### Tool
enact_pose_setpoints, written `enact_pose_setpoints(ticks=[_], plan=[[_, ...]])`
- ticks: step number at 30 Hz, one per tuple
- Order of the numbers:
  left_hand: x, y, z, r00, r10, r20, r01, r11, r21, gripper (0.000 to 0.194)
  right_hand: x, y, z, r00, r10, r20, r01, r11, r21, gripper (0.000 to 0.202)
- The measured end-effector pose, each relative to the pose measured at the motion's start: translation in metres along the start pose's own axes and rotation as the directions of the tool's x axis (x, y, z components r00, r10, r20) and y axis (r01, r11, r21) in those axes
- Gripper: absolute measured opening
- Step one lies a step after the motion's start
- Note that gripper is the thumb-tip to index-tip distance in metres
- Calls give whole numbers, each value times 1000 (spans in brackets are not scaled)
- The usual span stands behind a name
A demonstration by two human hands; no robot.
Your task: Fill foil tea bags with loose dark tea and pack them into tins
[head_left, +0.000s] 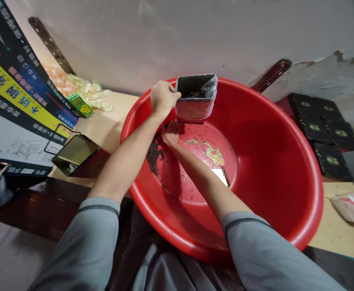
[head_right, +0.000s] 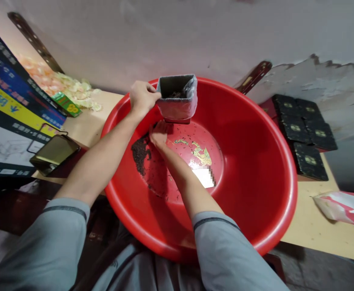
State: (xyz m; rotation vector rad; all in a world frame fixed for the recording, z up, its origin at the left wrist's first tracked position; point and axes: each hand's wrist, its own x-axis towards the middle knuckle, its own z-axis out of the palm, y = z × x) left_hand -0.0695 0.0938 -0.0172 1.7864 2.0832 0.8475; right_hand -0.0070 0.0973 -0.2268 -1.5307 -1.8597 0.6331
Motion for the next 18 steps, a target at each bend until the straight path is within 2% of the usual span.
enact_pose_setpoints(ticks=[2,4,7,10,12,14,18], plan=[[-4,3,-5,1000,-6,-10,6,1000,-2,20,2,4,-1,1000,-19,10,18,999,28,71],[-6,5,-5,1000,11,-4,-11,1000,2,19,-10,8,0,997,-52,60,49,997,53,71],[-4,-1,4,998,29,58,-31,999,30,21,-52,5,7,980,-129,155,116,989,88,65],[2,-13,17,990,38,138,-43,998,39,26,-103,-10,23,950,-210,230,178,972,153,64],[6,-20,23,986,50,161,-56,998,33,30,-129,-24,35,962,-170,213,121,967,224,64],[8,-24,23,984,43,174,-51,998,45,30,-144,-36,44,985,-74,157,17,941,337,58],[6,-18,8,973,-53,225,37,997,73,23,-147,-49,46,992,51,115,-100,873,477,33]])
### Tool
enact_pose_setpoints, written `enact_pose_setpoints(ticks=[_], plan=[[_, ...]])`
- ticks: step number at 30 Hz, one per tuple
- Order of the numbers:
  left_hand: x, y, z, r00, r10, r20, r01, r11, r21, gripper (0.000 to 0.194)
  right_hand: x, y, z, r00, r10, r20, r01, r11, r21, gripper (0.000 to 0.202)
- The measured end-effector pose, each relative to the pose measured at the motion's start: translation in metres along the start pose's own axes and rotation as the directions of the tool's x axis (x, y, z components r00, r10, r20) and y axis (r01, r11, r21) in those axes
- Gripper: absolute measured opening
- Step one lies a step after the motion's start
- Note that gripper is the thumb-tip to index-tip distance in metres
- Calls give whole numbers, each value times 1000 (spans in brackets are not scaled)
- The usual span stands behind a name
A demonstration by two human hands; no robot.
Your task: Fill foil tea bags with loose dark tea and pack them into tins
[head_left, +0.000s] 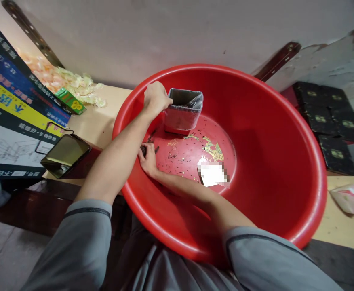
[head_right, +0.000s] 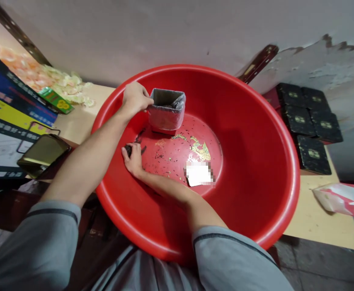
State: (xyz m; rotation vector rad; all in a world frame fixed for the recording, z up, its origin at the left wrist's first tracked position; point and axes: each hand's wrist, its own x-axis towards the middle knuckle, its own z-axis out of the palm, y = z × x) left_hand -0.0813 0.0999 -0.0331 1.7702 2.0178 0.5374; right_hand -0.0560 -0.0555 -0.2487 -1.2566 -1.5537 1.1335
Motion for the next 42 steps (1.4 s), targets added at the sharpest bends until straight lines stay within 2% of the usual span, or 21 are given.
enact_pose_setpoints(ticks=[3,7,13,16,18,20,22,25,27,29,31,35,42], plan=[[-7,7,-10,997,-78,8,79,996,-48,14,2,-6,-3,999,52,-8,-51,996,71,27],[-11,9,-12,996,-94,2,94,995,-20,6,8,-16,-7,990,139,-10,-134,970,203,30],[-9,-2,-11,992,-111,54,110,994,16,8,18,-40,-11,939,340,56,-330,837,437,36],[-8,-8,-13,994,-93,54,91,995,39,11,14,-61,-29,916,365,166,-394,747,535,39],[-8,-9,-15,994,-86,67,82,995,64,11,15,-79,-52,916,340,212,-397,707,585,39],[-10,-8,-16,990,-89,105,83,995,63,12,25,-97,-82,931,298,212,-363,687,629,40],[-12,-7,-18,985,-101,141,96,994,45,12,45,-113,-114,959,232,162,-279,679,679,41],[-13,-6,-17,980,-112,164,108,994,35,12,90,-125,-155,990,142,2,-107,737,667,42],[-13,-5,-16,977,-113,183,109,994,29,13,120,-125,-171,992,64,-111,19,784,621,45],[-14,-3,-15,974,-110,200,111,994,7,16,144,-120,-180,983,-22,-180,115,842,527,48],[-15,-1,-15,971,-115,210,120,993,-14,19,160,-114,-184,979,-100,-177,167,891,423,50],[-20,4,-18,961,-147,233,162,986,-45,22,172,-107,-188,982,-176,-66,188,921,341,48],[-23,5,-21,954,-145,261,155,988,-15,16,167,-113,-195,951,-277,134,234,934,269,43]])
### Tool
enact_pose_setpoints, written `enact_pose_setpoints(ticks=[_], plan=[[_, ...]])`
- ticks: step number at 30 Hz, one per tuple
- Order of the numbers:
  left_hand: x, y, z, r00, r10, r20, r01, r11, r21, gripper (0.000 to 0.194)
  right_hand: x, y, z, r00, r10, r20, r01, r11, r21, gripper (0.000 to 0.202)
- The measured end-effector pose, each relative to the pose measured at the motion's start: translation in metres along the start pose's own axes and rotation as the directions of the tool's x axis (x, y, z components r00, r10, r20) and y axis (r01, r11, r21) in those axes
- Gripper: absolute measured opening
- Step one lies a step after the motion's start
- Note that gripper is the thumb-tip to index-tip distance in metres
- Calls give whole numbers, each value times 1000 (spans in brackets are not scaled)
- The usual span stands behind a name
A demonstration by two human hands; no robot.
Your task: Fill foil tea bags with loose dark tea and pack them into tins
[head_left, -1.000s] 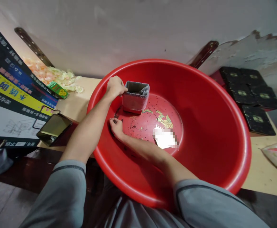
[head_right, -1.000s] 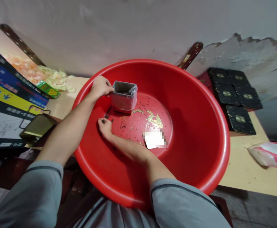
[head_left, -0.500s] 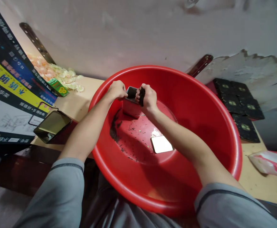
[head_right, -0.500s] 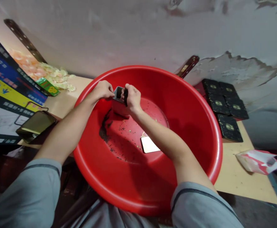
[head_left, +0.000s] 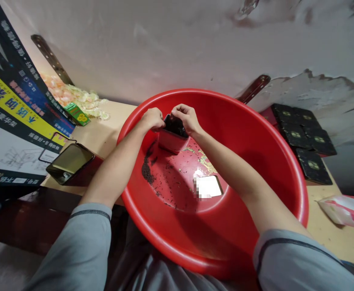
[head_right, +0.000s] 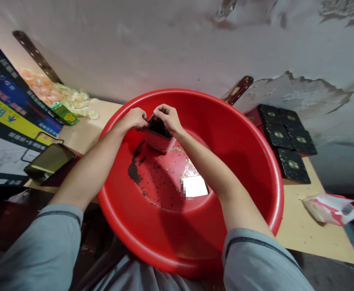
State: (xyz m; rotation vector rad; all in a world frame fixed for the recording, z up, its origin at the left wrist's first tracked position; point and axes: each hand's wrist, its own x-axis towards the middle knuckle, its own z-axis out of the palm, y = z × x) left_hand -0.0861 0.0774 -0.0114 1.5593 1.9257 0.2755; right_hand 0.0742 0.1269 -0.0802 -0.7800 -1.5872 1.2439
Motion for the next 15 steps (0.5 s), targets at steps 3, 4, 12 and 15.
enact_pose_setpoints(ticks=[3,4,12,15], plan=[[0,0,0,1000,-2,2,2,1000,23,15,-3,-4,-1,1000,-30,-8,29,988,-150,42],[0,1,0,1000,-4,4,4,1000,26,15,-5,-5,-1,999,-35,-17,31,976,-214,40],[1,0,5,999,36,-8,-36,999,18,14,-68,-10,-8,945,-300,129,315,735,-600,34],[4,-1,7,999,42,-13,-42,999,24,16,-121,9,3,877,-381,294,481,699,-529,30]])
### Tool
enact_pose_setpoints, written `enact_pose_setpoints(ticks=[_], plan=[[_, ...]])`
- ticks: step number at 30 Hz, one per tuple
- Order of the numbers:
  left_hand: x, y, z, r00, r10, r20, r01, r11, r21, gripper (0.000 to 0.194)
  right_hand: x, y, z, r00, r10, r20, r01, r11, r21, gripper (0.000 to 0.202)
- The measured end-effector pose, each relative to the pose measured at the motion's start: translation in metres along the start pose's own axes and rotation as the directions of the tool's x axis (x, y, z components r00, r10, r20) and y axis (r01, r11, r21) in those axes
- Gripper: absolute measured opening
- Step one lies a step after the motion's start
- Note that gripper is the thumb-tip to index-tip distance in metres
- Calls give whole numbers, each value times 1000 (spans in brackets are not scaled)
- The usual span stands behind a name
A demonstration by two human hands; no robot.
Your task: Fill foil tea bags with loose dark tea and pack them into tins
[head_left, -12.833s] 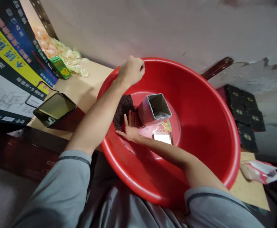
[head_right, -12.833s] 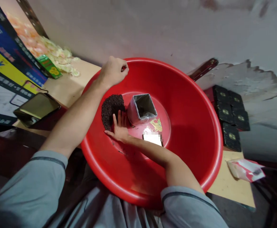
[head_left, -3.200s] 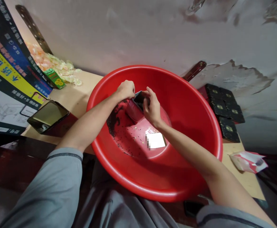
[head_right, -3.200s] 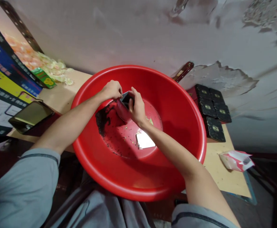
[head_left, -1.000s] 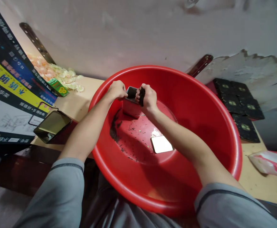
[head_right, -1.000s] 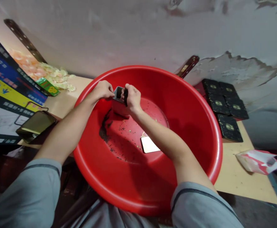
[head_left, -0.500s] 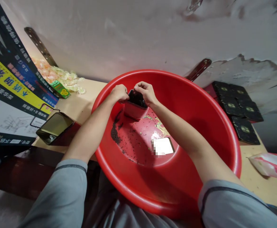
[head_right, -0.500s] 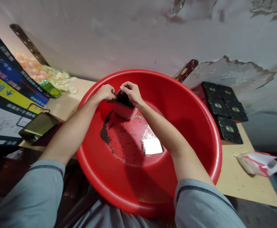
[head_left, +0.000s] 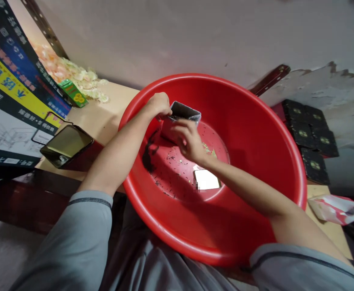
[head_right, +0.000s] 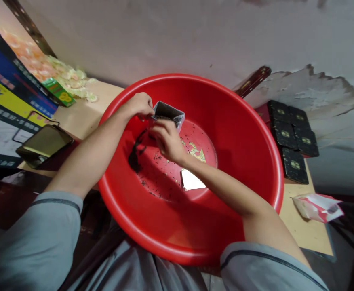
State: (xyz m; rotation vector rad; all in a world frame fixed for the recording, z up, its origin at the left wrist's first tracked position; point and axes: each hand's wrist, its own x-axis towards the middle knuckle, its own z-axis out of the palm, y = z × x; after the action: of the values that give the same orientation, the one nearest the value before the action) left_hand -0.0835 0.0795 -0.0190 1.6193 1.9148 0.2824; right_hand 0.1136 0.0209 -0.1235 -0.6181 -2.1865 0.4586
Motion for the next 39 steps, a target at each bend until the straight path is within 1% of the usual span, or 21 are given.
enact_pose_setpoints(ticks=[1,2,3,4,5,6,8,10,13,15,18,20,22,25,27,29,30,32,35,37,39], plan=[[1,0,0,1000,2,0,-2,1000,-8,17,-16,-3,12,997,-20,75,17,999,42,31],[1,0,1,1000,0,0,0,1000,-20,17,-30,-3,27,986,-10,164,-3,996,84,32],[1,-1,1,1000,-3,-1,3,999,-34,18,-41,-1,43,965,39,261,-71,991,117,36],[1,0,1,1000,-6,-4,6,999,-47,18,-48,3,60,932,120,341,-172,977,126,41],[0,0,1,1000,-11,-7,10,998,-57,18,-50,9,78,893,220,393,-281,954,106,49],[-1,0,1,1000,-16,-11,15,998,-64,19,-48,16,95,857,313,409,-374,924,77,57],[-3,1,1,1000,-15,-16,14,998,-65,19,-35,30,125,830,400,390,-449,892,42,65],[-5,1,1,1000,-6,-16,5,999,-54,19,-18,39,149,829,436,349,-475,880,29,64],[-6,2,0,1000,-2,-10,2,1000,-31,21,-1,39,172,826,481,294,-506,863,8,62],[-6,2,-1,1000,-8,-7,8,1000,-19,24,-4,32,180,821,499,278,-518,856,-7,66],[-5,3,-1,1000,-15,12,15,1000,-11,27,-26,14,178,825,474,309,-497,868,-5,72],[-3,2,0,999,-17,27,17,1000,-21,29,-48,1,169,841,401,363,-448,893,50,73],[-1,1,2,1000,-16,25,17,999,-40,31,-71,-11,156,852,309,422,-402,903,151,74],[2,0,4,1000,-8,20,9,998,-61,34,-93,-24,139,845,233,482,-401,873,279,74],[3,0,4,1000,-6,27,8,998,-59,32,-96,-31,135,847,259,463,-428,850,308,70],[3,0,4,999,-7,34,9,999,-50,29,-92,-38,141,851,366,377,-492,807,328,63],[2,0,4,999,-9,35,11,999,-47,28,-87,-42,147,840,436,323,-533,775,340,58],[1,0,4,999,-11,32,12,999,-53,27,-78,-50,162,789,567,237,-613,703,360,45],[0,1,4,1000,-4,28,5,998,-62,28,-66,-62,181,710,683,173,-690,624,368,32],[1,1,4,999,-4,32,5,999,-54,31,-63,-68,185,661,733,159,-724,568,391,34],[2,1,4,999,-12,37,14,999,-47,33,-60,-72,186,607,779,159,-754,501,424,43]])
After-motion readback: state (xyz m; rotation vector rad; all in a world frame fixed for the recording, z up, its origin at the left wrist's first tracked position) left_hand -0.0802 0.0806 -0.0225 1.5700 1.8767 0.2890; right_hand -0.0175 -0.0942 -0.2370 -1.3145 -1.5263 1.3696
